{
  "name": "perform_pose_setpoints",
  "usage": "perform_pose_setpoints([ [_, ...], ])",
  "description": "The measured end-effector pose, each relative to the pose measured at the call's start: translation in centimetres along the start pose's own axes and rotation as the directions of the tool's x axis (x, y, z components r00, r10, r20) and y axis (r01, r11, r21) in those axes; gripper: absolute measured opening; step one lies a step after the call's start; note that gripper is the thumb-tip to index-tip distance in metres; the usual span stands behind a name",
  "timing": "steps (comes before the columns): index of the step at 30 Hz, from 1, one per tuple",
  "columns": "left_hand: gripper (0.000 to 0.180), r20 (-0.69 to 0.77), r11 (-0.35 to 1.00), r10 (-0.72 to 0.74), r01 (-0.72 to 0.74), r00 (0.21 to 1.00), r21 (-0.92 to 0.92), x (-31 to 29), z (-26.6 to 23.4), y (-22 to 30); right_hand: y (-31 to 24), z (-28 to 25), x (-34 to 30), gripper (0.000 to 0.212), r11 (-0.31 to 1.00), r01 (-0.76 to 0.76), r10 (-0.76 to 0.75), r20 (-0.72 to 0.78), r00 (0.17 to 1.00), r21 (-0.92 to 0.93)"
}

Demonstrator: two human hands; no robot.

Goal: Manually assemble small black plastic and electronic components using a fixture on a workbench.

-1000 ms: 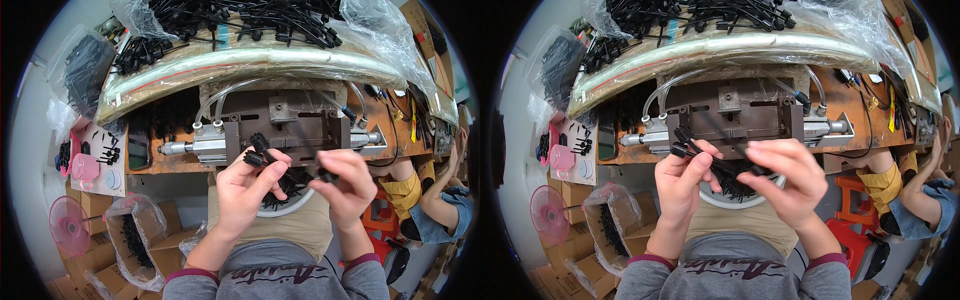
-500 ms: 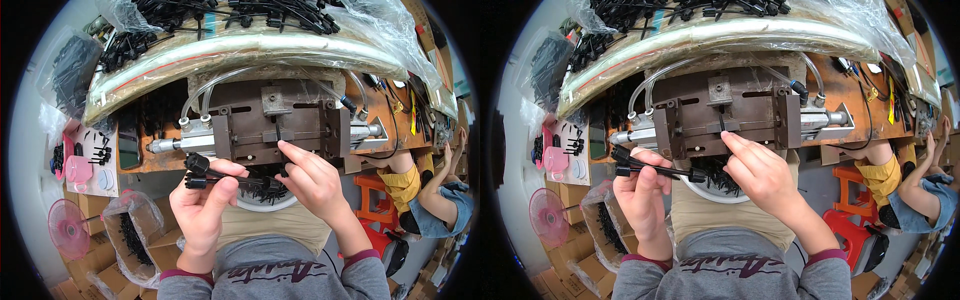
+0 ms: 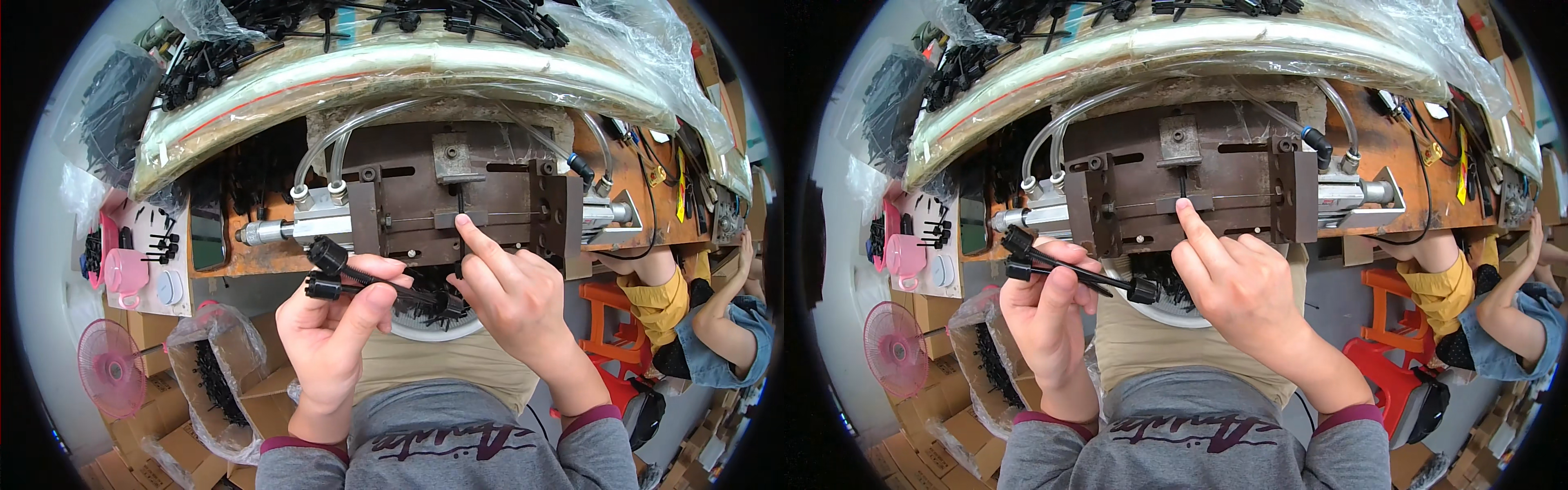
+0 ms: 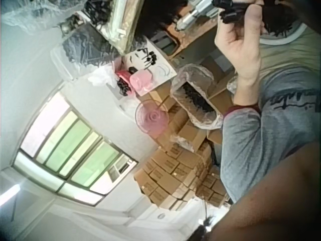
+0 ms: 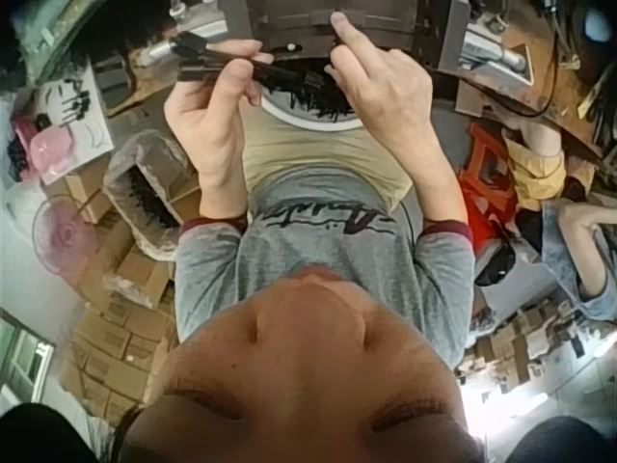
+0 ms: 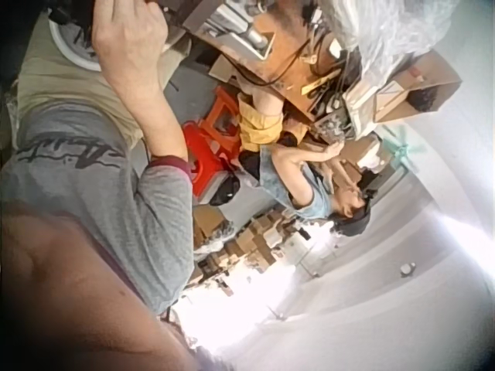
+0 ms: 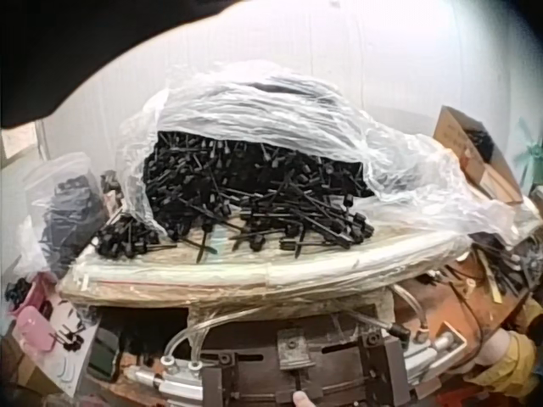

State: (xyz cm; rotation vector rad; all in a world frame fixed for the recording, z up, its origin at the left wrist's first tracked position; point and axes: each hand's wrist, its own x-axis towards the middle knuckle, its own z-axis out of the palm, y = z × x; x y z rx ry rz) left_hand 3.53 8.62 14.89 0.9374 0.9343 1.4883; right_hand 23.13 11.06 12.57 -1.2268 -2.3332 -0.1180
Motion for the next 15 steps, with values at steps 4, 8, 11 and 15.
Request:
perform_pose_setpoints([
  [4, 0.017, 0.023, 0.999, -0.039, 0.039, 0.999, -0.010, 0.1, 0.1, 0.0, -0.1, -0.2, 0.1, 0.030, 1.000, -0.011, 0.011, 0.013, 1.000, 0.006],
  [8, 0.013, -0.003, 0.999, -0.053, 0.053, 0.999, -0.012, 0.0, 0.0, -0.2, 0.3, -2.0, 0.7, 0.026, 0.937, -0.089, 0.062, 0.089, 0.994, 0.337],
  [11, 0.017, 0.035, 0.993, -0.099, 0.097, 0.994, 0.066, 0.1, 0.0, -0.1, 0.2, -3.4, -0.1, 0.050, 0.577, -0.178, 0.137, 0.120, 0.983, 0.797],
  [15, 0.017, 0.086, 0.985, -0.168, 0.169, 0.982, -0.014, 0.1, 0.3, -0.1, -0.1, -3.6, -0.2, 0.040, 0.610, -0.025, 0.033, 0.007, 0.999, 0.792],
])
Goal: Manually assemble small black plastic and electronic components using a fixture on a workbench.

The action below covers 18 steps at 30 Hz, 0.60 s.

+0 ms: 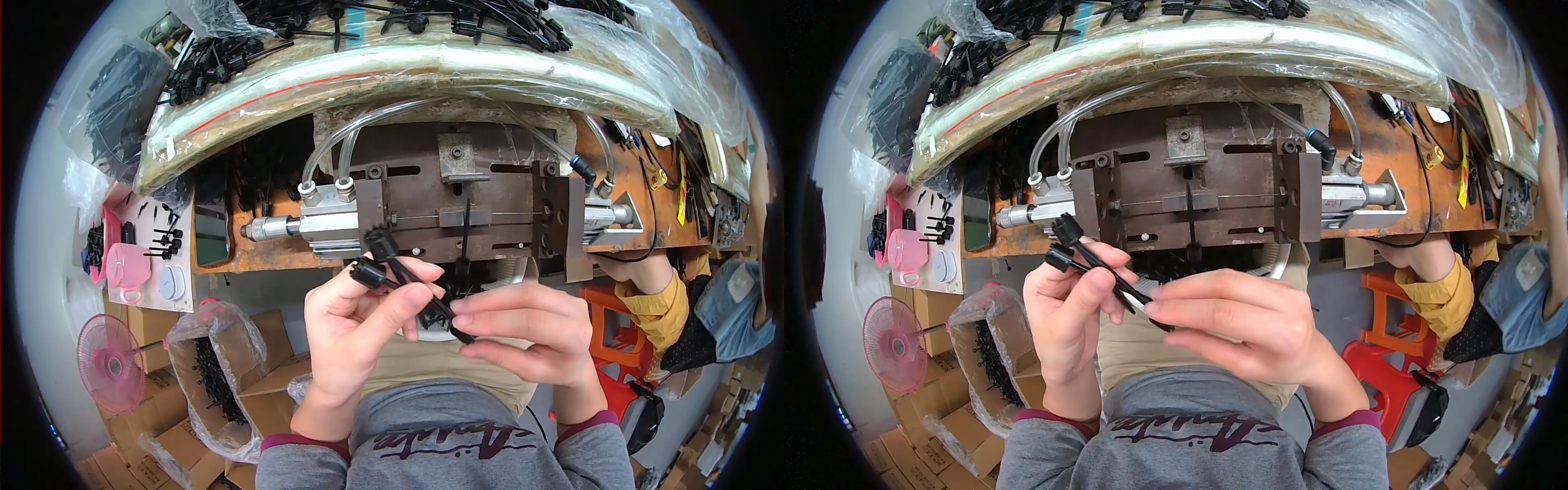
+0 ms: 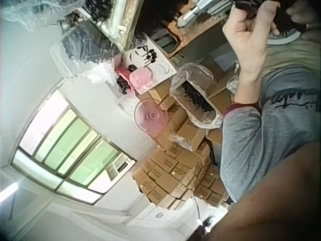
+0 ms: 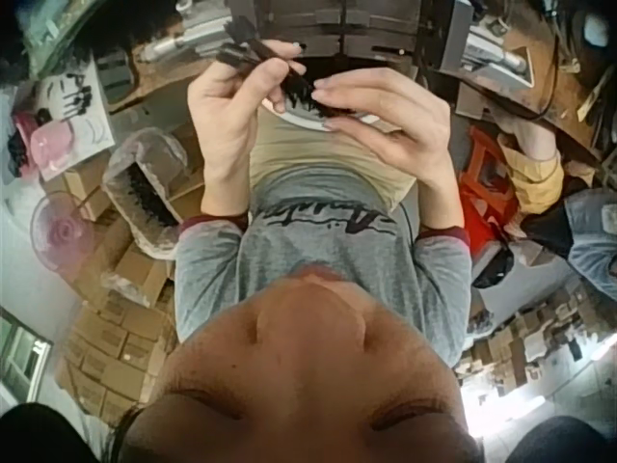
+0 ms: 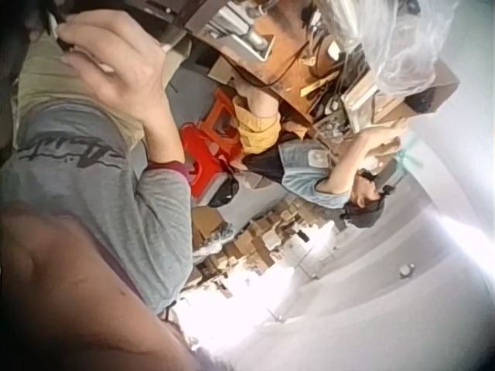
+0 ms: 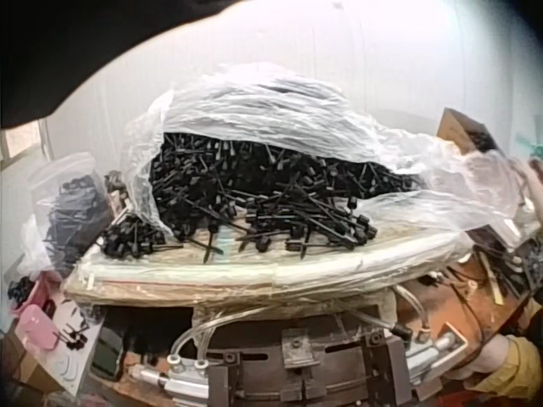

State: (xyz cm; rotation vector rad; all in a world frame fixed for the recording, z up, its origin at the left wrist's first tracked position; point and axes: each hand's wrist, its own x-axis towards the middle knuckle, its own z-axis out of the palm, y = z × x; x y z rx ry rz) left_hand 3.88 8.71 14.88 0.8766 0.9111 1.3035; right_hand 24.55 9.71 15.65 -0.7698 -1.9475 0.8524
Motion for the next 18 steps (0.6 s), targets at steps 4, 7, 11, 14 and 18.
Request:
perform_pose_setpoints([
  [4, 0.017, -0.014, 1.000, -0.024, 0.024, 1.000, 0.001, 0.0, -0.1, 0.3, 0.5, -1.1, -0.9, 0.028, 0.965, -0.062, 0.052, 0.045, 0.998, 0.254],
  [7, 0.019, -0.066, 1.000, 0.004, -0.004, 0.998, -0.009, -0.1, -0.5, 0.5, 1.2, -1.3, -1.4, 0.025, 0.932, -0.043, 0.042, 0.010, 0.999, 0.359],
  [11, 0.019, -0.048, 1.000, 0.017, -0.016, 0.999, 0.014, 0.0, -0.4, 0.5, 1.3, -0.7, -1.9, 0.026, 0.935, 0.003, 0.020, -0.060, 0.998, 0.355],
  [14, 0.019, 0.019, 0.999, -0.033, 0.033, 0.999, -0.011, 0.1, -0.1, 0.4, 1.4, -0.4, -2.3, 0.024, 0.935, 0.036, -0.016, -0.059, 0.998, 0.354],
  [18, 0.016, 0.075, 0.992, -0.076, 0.083, 0.994, -0.090, 0.2, 0.1, 0.1, 1.1, -0.1, -2.4, 0.025, 0.935, 0.012, 0.005, -0.047, 0.999, 0.356],
])
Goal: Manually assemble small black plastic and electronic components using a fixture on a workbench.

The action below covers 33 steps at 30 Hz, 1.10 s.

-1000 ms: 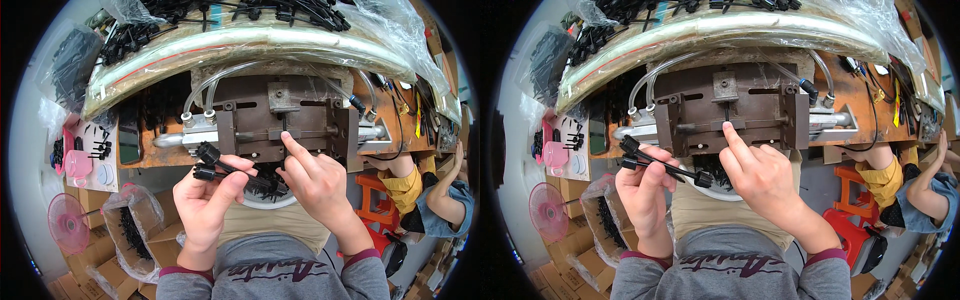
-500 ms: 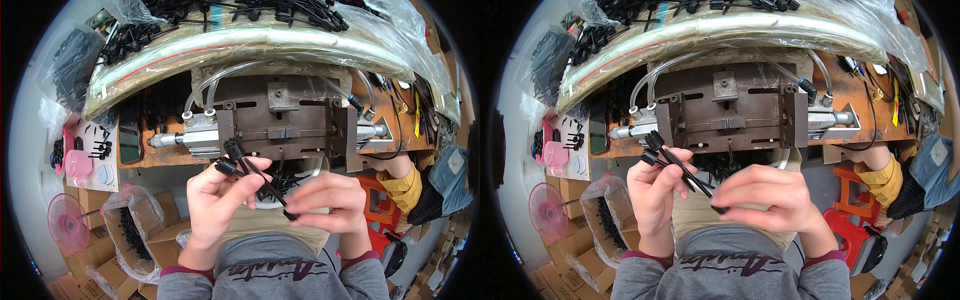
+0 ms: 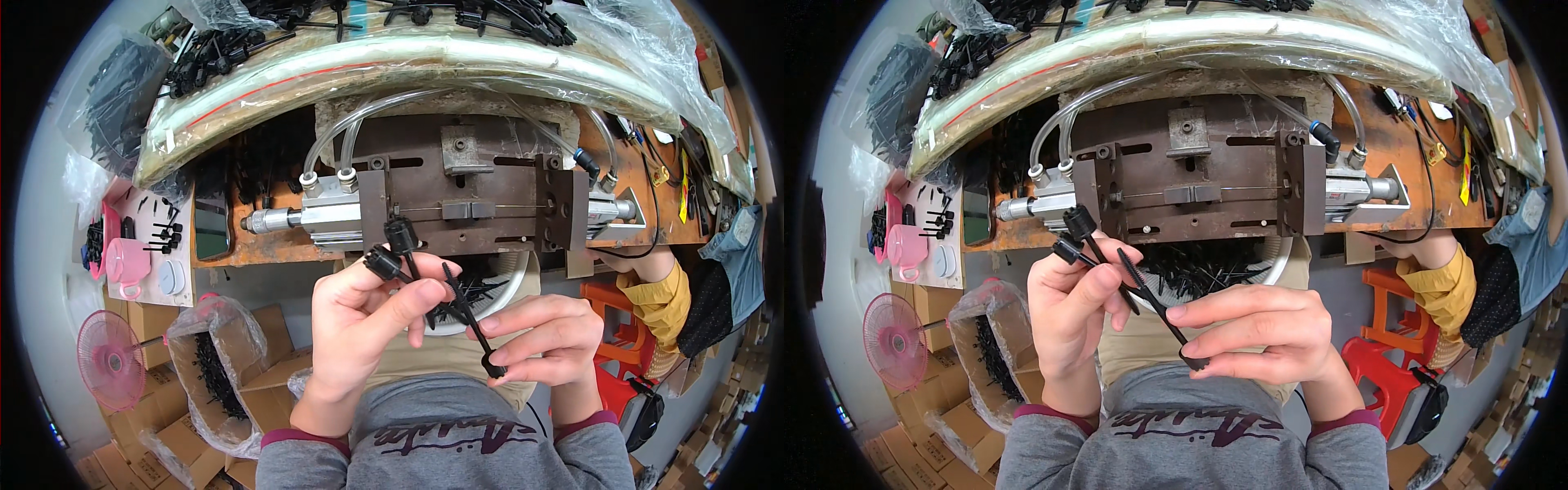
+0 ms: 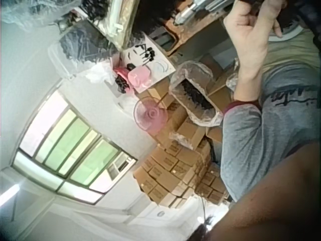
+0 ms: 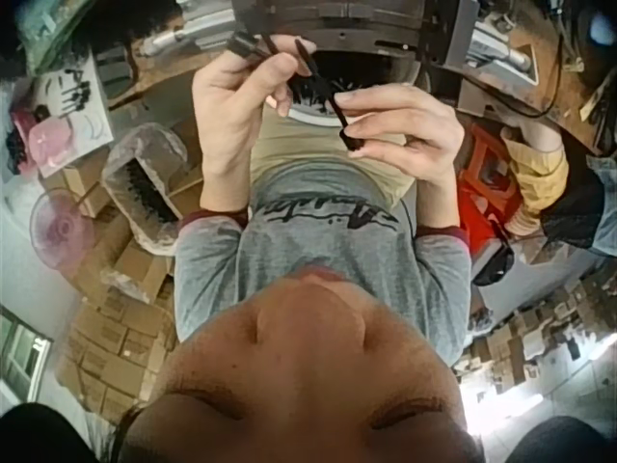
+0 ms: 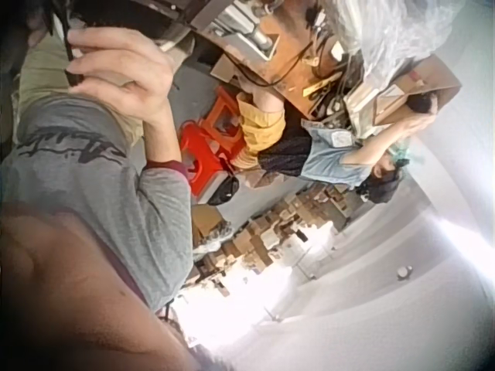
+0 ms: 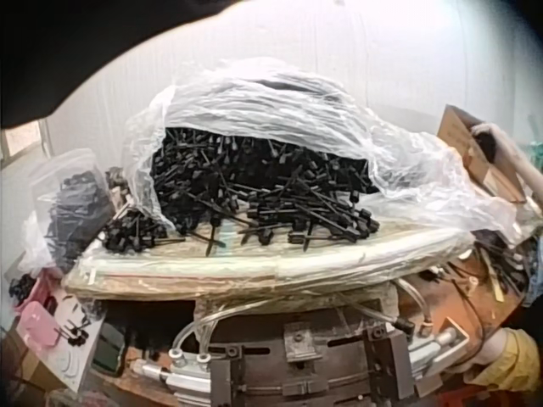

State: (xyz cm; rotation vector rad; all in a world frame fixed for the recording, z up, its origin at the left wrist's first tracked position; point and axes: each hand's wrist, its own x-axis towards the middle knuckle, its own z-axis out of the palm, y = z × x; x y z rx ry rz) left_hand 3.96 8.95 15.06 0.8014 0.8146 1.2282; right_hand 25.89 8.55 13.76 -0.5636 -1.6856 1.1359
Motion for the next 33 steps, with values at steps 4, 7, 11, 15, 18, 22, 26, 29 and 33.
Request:
perform_pose_setpoints([
  [4, 0.015, -0.008, 0.998, -0.036, 0.036, 0.999, 0.049, -0.1, 0.5, 0.1, 0.2, 0.4, -0.3, 0.024, 1.000, 0.000, 0.000, -0.011, 1.000, 0.031],
  [7, 0.014, -0.024, 0.997, -0.040, 0.042, 0.999, 0.068, -0.2, 0.8, 0.3, 0.2, 0.4, -0.3, 0.025, 1.000, 0.014, -0.014, -0.012, 1.000, -0.007],
  [11, 0.014, -0.021, 0.994, -0.047, 0.049, 0.999, 0.102, -0.3, 0.9, 0.4, -0.1, 0.6, -0.4, 0.023, 0.999, 0.015, -0.016, -0.025, 1.000, -0.041],
  [15, 0.015, -0.003, 0.993, -0.065, 0.065, 0.998, 0.101, -0.2, 0.7, 0.2, -0.2, 0.6, -0.6, 0.024, 0.998, 0.014, -0.016, -0.023, 1.000, -0.068],
  [18, 0.013, -0.013, 0.985, -0.010, 0.012, 1.000, 0.171, -0.2, 0.7, 0.2, -0.5, 0.6, -0.6, 0.024, 0.992, 0.008, -0.011, -0.024, 1.000, -0.123],
  [22, 0.017, -0.034, 0.939, 0.176, -0.158, 0.984, 0.305, -0.6, 0.5, 0.4, -0.8, 0.5, 0.5, 0.025, 0.840, 0.038, -0.060, -0.023, 0.998, -0.542],
  [26, 0.026, 0.097, 0.829, 0.323, -0.331, 0.941, 0.451, -0.9, -0.4, 1.3, 1.4, 1.0, 0.7, 0.024, 0.639, -0.034, 0.025, -0.023, 0.999, -0.768],
  [29, 0.037, 0.170, 0.700, 0.404, -0.424, 0.899, 0.575, -1.3, 0.4, 2.0, 2.0, 1.3, 1.1, 0.020, 0.455, 0.031, 0.040, 0.055, 0.998, -0.890],
  [33, 0.044, 0.230, 0.497, 0.534, -0.522, 0.814, 0.693, -1.3, 0.2, 1.9, 1.9, 1.9, 2.0, 0.025, 0.370, 0.009, 0.059, 0.033, 0.998, -0.929],
])
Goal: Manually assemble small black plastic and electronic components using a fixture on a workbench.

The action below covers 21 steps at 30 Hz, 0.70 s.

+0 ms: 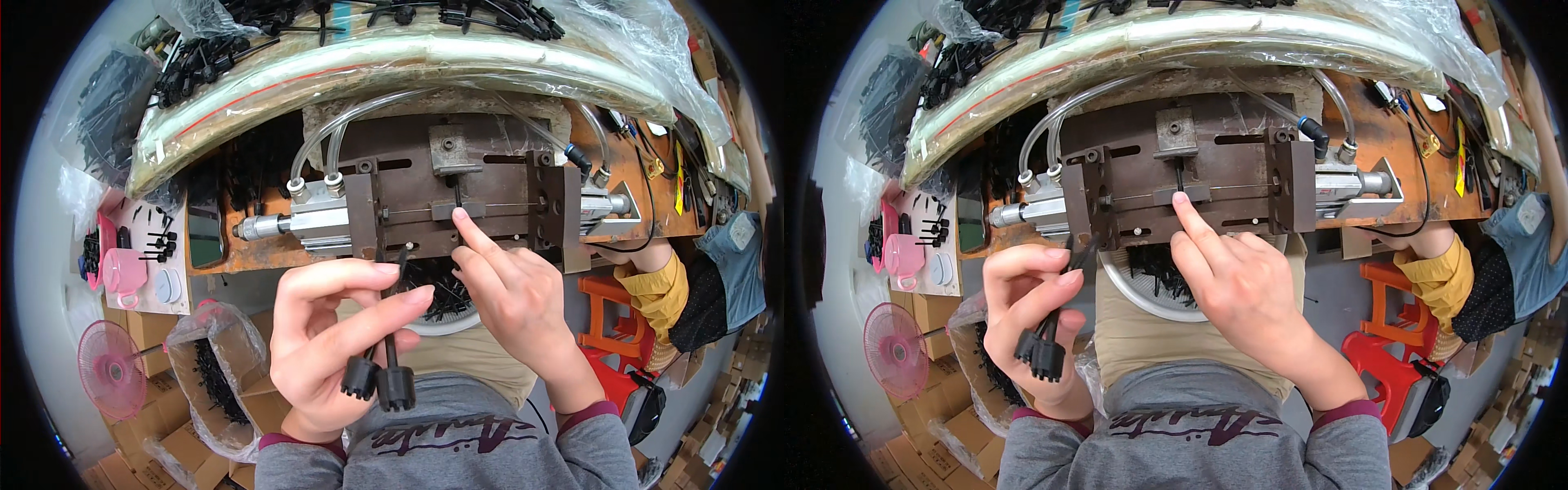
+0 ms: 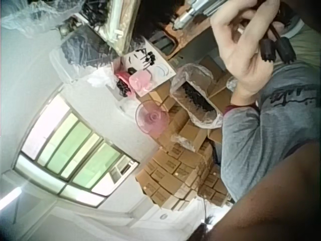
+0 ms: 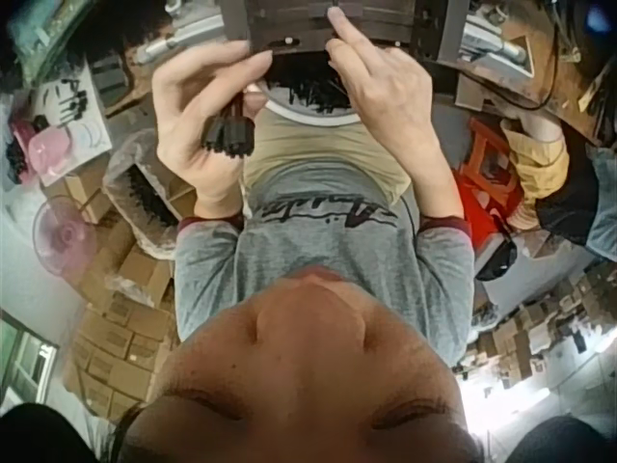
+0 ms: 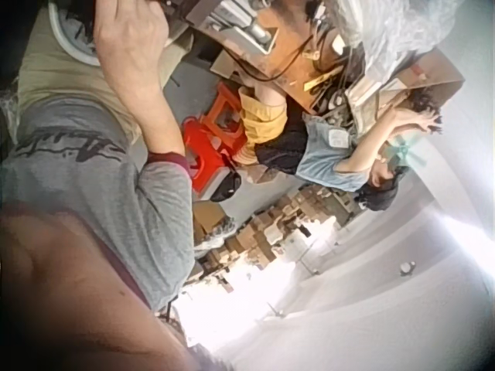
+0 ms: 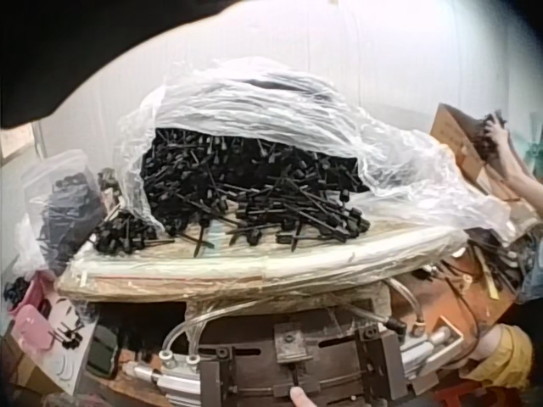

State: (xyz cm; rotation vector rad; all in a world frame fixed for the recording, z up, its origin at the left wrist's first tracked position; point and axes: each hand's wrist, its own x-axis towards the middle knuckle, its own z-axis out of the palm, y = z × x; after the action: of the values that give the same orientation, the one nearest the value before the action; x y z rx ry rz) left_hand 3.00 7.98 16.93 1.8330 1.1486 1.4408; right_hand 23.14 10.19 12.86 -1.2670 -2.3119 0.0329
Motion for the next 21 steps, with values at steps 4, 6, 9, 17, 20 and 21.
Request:
perform_pose_setpoints([
  [4, 0.044, -0.034, 0.971, 0.111, -0.101, 0.993, 0.215, 0.1, 0.2, 0.1, -0.2, -0.3, 0.4, 0.022, 1.000, -0.011, 0.012, 0.045, 0.999, -0.025],
  [6, 0.043, -0.015, 0.925, 0.213, -0.197, 0.977, 0.326, 0.3, 0.2, -0.5, -0.2, -0.4, 0.4, 0.020, 0.999, -0.016, 0.017, 0.043, 0.999, -0.027],
  [9, 0.036, 0.014, 0.857, 0.308, -0.284, 0.951, 0.430, 0.8, 0.7, -0.5, -0.4, -0.6, 0.4, 0.018, 0.999, -0.026, 0.028, 0.040, 0.999, -0.033],
  [17, 0.037, 0.128, 0.750, 0.364, -0.371, 0.923, 0.548, 0.7, 2.2, -1.2, -0.7, -3.6, 0.1, 0.047, 0.680, -0.017, 0.062, -0.034, 0.997, 0.733],
  [20, 0.037, 0.162, 0.751, 0.377, -0.403, 0.912, 0.523, 0.7, 2.6, -0.9, -1.1, -3.7, -0.1, 0.036, 0.649, 0.120, 0.032, -0.185, 0.982, 0.752],
  [21, 0.037, 0.167, 0.755, 0.383, -0.412, 0.909, 0.510, 0.7, 2.8, -0.6, -1.1, -4.0, -0.2, 0.035, 0.659, 0.102, 0.041, -0.171, 0.984, 0.746],
])
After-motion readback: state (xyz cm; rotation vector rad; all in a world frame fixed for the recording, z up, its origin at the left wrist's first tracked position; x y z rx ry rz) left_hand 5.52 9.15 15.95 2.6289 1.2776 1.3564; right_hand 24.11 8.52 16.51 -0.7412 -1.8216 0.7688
